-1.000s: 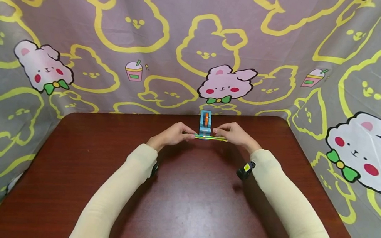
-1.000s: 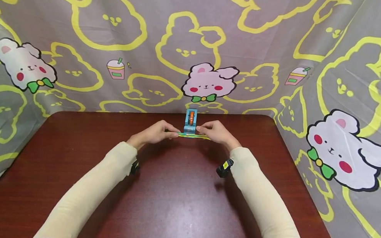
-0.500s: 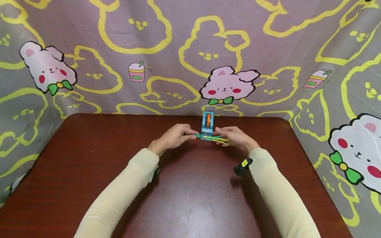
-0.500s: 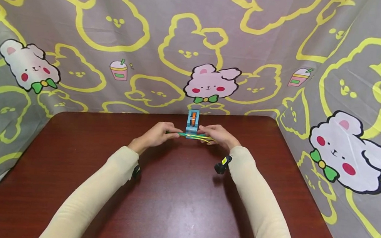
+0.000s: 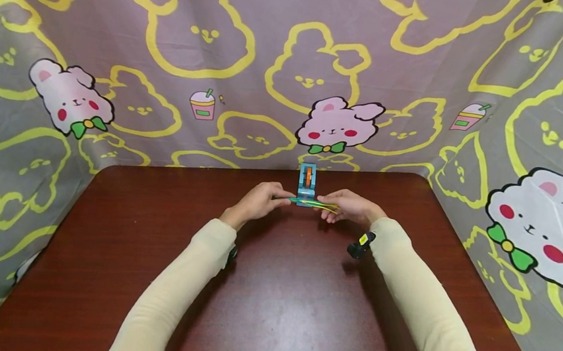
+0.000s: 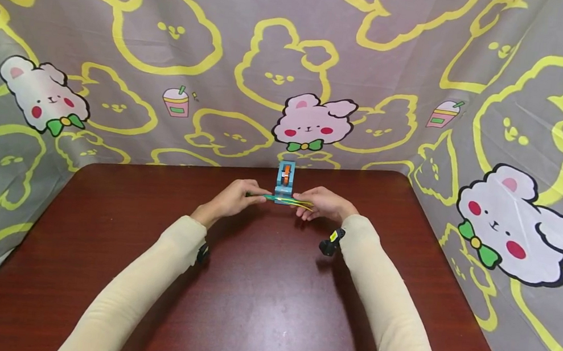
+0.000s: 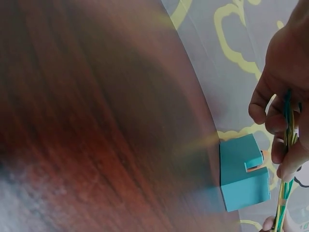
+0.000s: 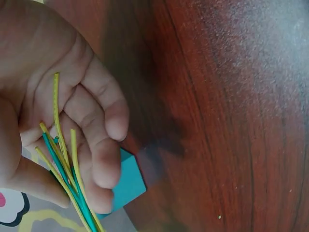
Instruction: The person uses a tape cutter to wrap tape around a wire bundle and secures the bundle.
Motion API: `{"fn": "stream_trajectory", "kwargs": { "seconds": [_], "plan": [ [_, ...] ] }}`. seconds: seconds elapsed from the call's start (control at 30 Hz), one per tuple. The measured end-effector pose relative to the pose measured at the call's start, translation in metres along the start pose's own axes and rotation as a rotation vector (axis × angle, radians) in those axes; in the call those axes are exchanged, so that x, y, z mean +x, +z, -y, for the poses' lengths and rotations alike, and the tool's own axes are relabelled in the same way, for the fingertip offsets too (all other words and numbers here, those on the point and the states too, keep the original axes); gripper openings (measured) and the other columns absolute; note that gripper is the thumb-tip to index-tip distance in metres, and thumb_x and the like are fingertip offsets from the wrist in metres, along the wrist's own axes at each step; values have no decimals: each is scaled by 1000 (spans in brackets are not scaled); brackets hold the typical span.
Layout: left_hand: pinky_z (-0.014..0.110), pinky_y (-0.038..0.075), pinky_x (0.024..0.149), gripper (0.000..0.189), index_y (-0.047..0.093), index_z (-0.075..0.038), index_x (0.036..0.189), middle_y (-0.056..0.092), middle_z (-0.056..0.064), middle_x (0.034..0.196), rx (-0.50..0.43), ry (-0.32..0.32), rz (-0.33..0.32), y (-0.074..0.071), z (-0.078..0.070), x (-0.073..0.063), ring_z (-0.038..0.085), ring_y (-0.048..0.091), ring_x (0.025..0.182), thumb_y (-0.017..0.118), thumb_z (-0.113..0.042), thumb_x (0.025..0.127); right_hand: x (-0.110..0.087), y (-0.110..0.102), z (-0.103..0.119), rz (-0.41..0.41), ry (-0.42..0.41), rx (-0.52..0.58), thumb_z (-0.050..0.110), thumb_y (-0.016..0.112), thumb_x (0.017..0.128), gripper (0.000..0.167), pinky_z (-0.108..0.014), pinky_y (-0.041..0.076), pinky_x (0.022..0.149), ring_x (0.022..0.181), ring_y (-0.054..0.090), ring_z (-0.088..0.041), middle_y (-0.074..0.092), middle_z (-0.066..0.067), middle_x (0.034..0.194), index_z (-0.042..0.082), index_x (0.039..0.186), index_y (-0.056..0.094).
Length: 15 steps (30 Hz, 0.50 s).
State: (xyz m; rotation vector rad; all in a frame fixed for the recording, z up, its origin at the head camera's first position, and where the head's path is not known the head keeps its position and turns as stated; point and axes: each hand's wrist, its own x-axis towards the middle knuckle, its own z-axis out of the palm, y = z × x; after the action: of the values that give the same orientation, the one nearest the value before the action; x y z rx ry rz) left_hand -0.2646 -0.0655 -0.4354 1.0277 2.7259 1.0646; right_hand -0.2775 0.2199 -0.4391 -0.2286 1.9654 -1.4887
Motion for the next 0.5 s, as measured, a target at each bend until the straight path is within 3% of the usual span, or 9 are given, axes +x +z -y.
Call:
{"fn": "stream_trajectory", "kwargs": {
  "seconds": [0.17,0.37,0.5],
  "plan": [
    [29,44,66,29,73,-11,125,62,1,86,-18,-38,15,0,0,0,15,51,74,67,-20,98,-3,-3,4,-8,-40,-10,23,59,103,44,-34,54,71,66,60,-16,67,-10,78,-18,121,59],
    [29,47,72,28,75,-13,120,68,-1,95,-57,-96,28,-1,1,4,15,57,83,68,-27,98,-9,-5,13,-54,-111,-161,22,62,102,40,-38,56,75,70,62,-16,69,-12,82,-13,121,64],
    [30,42,67,36,77,-3,102,70,12,89,-87,-126,45,-1,4,6,14,50,68,57,-33,104,-14,-2,18,-112,-163,-260,21,63,102,36,-52,55,81,72,65,-22,72,-13,82,-9,119,68]
  ]
}}
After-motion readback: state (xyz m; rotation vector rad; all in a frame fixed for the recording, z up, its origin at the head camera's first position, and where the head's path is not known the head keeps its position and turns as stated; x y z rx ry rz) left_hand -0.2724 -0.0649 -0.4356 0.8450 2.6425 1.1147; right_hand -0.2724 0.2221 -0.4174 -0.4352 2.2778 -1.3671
